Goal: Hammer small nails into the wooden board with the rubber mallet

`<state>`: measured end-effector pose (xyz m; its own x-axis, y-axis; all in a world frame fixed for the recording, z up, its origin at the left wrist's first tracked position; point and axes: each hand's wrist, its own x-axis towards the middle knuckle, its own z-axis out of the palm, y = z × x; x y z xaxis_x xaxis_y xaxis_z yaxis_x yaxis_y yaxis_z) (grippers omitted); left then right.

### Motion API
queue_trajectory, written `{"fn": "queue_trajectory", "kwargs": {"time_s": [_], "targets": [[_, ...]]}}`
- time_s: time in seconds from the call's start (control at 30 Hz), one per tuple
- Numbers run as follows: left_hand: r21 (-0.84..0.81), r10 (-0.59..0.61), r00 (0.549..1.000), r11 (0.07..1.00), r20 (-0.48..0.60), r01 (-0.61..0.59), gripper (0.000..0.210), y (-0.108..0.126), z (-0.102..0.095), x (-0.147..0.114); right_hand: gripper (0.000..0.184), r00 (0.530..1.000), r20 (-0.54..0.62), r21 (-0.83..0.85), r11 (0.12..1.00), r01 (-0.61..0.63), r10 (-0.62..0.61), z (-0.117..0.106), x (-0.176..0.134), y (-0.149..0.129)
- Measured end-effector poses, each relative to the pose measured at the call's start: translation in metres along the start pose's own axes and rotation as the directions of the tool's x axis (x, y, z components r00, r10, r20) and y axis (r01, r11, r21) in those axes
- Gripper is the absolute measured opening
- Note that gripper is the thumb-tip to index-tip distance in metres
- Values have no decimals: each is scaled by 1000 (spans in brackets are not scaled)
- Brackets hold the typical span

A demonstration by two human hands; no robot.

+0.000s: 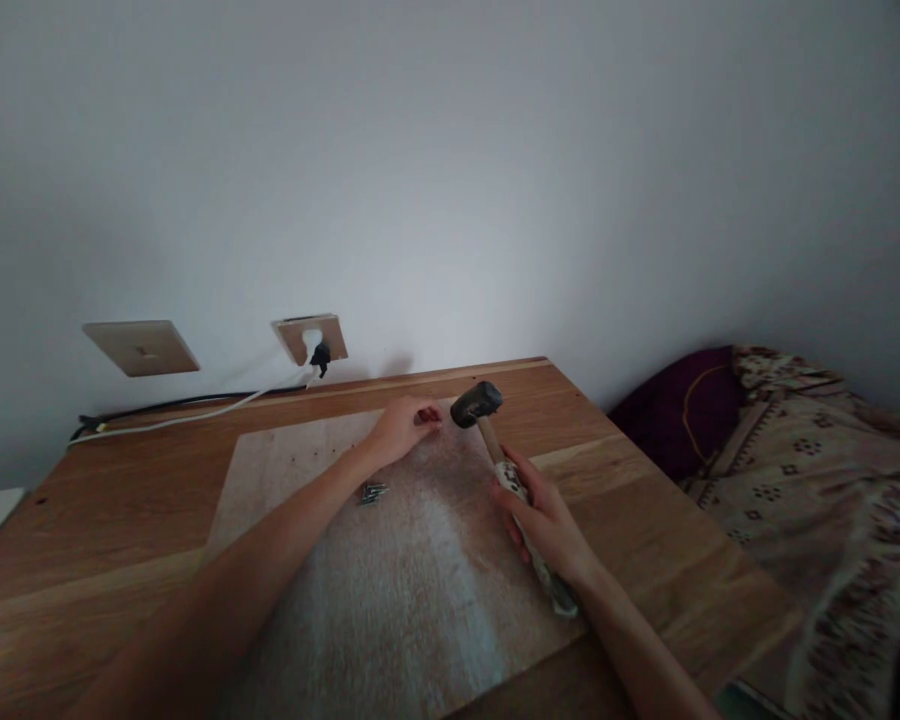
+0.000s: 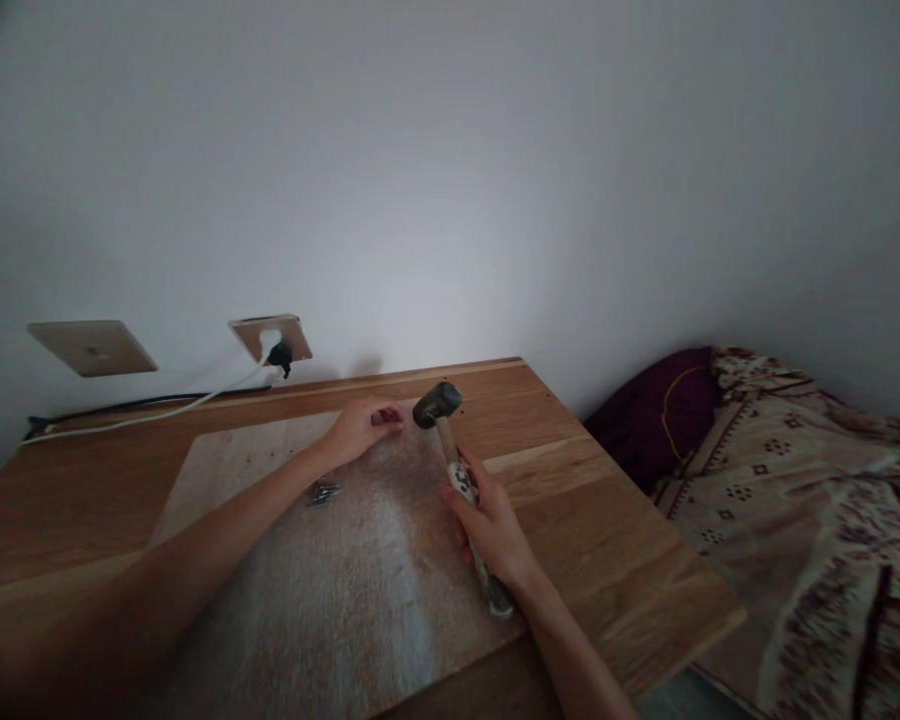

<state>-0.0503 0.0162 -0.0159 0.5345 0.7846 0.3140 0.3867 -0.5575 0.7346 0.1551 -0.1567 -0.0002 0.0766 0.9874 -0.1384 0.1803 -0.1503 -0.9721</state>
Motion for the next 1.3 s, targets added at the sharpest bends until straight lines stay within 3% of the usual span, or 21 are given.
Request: {"fn": "queue_trajectory", "kwargs": {"time_s": [0.3,0.43,0.53,0.67,0.8,0.93,1.0,1.03,1.1,1.2,1.3], "targets": [[-11,30,999,1000,41,-30,13,0,-1,-3,86,1000,12,-26,1000,10,-9,-3,-2,3],[-43,-7,999,999,45,9,22,1,-1,-3,79,999,-3,-156,987,35,-36,-5,-7,-2],[-109,-44,998,993,43,48,40,0,-2,-3,67,992,-11,-329,937,118,-129,-7,-9,-12],[-121,-82,995,989,58,89,45,-1,1,-3,55,938,38,-471,822,320,-343,-7,-8,-21],[-69,-80,994,994,68,84,57,0,-2,0,53,930,129,-501,787,361,-345,-4,-6,-21],[106,-36,995,994,89,26,42,6,-31,-8,55,931,129,-497,790,358,-341,-3,-6,-18],[227,-14,972,973,236,-41,24,12,-55,-20,54,930,133,-495,790,361,-342,-3,-7,-19],[267,-25,931,960,364,-79,19,16,-68,-28,54,934,135,-497,793,353,-331,-3,-7,-20],[332,-87,874,939,478,-87,16,24,-88,-44,55,948,130,-498,807,316,-291,-3,-9,-22],[430,-198,859,902,472,-28,9,32,-104,-65,57,967,81,-468,847,251,-242,-2,-11,-23],[422,-220,869,907,443,14,7,32,-105,-73,58,979,49,-407,891,202,-199,0,-11,-21]]}}
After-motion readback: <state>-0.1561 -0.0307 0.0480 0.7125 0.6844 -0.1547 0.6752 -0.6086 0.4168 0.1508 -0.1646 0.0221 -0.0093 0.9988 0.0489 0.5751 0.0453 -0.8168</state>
